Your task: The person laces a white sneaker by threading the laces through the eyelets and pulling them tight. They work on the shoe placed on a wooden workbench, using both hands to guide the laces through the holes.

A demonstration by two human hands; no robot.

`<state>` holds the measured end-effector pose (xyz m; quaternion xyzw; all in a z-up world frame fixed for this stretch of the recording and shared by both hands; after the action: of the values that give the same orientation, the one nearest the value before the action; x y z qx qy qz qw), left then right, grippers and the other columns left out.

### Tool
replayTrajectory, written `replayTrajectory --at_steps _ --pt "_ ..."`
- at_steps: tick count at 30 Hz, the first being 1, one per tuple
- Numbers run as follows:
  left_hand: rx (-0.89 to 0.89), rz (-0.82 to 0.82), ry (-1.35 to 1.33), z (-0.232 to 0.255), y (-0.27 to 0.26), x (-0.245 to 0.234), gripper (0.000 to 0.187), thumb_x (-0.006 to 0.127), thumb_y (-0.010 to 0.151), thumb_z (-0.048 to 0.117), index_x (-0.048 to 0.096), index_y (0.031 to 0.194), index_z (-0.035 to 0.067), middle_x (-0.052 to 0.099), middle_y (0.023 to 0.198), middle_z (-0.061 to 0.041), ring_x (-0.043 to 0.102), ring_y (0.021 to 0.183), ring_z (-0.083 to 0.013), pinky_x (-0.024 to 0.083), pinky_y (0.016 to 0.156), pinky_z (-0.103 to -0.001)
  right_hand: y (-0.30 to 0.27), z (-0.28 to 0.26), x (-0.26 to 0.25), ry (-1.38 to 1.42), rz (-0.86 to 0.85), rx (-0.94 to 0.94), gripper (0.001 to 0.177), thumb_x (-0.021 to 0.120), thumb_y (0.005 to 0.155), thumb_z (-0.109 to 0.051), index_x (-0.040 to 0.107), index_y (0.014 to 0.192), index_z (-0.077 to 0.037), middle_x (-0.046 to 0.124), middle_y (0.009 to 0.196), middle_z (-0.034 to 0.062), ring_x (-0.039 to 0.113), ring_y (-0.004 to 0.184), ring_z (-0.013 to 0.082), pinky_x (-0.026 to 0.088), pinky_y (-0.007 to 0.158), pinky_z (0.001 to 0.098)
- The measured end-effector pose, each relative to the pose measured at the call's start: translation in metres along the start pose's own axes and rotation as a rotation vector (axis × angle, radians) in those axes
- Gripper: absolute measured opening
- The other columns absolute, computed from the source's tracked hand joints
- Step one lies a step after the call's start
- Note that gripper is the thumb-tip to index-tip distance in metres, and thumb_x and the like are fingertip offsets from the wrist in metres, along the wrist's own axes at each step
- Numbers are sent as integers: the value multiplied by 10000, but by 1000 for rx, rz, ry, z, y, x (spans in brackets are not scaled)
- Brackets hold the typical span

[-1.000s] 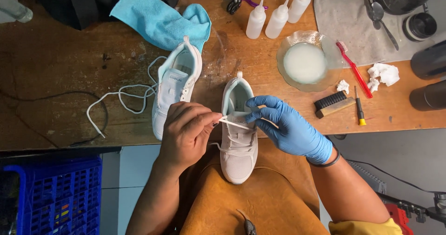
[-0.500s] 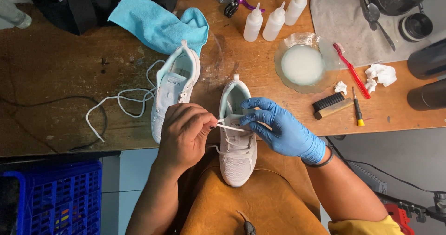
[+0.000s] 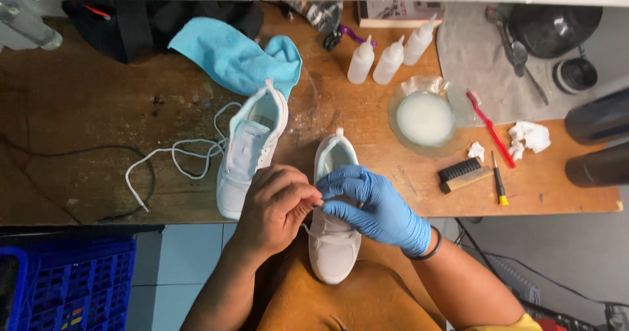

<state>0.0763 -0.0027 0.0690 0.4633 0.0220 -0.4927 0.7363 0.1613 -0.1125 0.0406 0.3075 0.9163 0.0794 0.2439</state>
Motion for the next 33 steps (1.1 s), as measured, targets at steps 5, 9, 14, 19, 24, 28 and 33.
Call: replayTrajectory --at_steps 5,9,14,19,24,28,33 --pt "-17 38 -79 -6 -5 1 131 680 997 232 722 900 154 621 793 -1 689 837 -253 527 807 -365 -10 31 2 153 1 92 64 795 887 -159 810 882 -97 786 903 97 775 851 309 609 810 456" --pt "-162 4 -177 -32 -20 7 198 590 1022 192 752 1103 112 729 941 -39 732 911 -280 561 840 -373 -11 26 -1 171 -38 70 81 737 923 -147 777 889 -84 790 915 115 781 880 334 597 805 483" --pt "-389 -177 -266 -59 -42 39 242 736 898 52 681 1133 32 683 1094 -121 681 1037 -259 556 917 -350 -13 25 0 61 -174 110 143 581 878 -101 583 739 -133 724 1168 61 708 1010 167 519 859 309" --pt "-430 -43 -258 -69 -57 40 141 726 904 15 735 1043 36 737 961 -87 729 879 -217 590 786 -316 -19 37 5 144 -192 171 184 602 856 -37 602 704 -141 676 1264 71 693 1001 146 532 817 307" --pt "-321 33 -127 -66 -58 31 65 722 904 -13 711 955 26 719 904 -99 703 828 -242 587 742 -340 -21 45 6 128 -207 149 171 600 850 2 634 739 -122 644 1290 98 681 1130 201 539 927 344" --pt "-273 35 -80 -54 -59 30 108 625 925 -62 642 964 37 674 926 -102 669 850 -259 556 741 -349 -26 66 7 134 -169 405 191 621 849 -5 637 1016 -96 713 1239 77 645 904 144 513 755 289" --pt "-217 40 30 -44 -63 30 161 635 907 -71 610 1007 54 660 971 -88 676 865 -255 565 719 -346 -40 85 7 336 -126 608 521 574 822 92 644 1319 -47 762 1068 61 568 684 110 488 580 258"
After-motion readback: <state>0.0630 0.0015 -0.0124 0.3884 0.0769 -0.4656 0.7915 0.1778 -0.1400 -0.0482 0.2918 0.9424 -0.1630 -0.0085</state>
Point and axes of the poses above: each hand's wrist, its own y-axis towards the middle knuckle, its own x-axis out of the palm, z = x × y, the point moved 10 cm from there along y, towards the middle knuckle
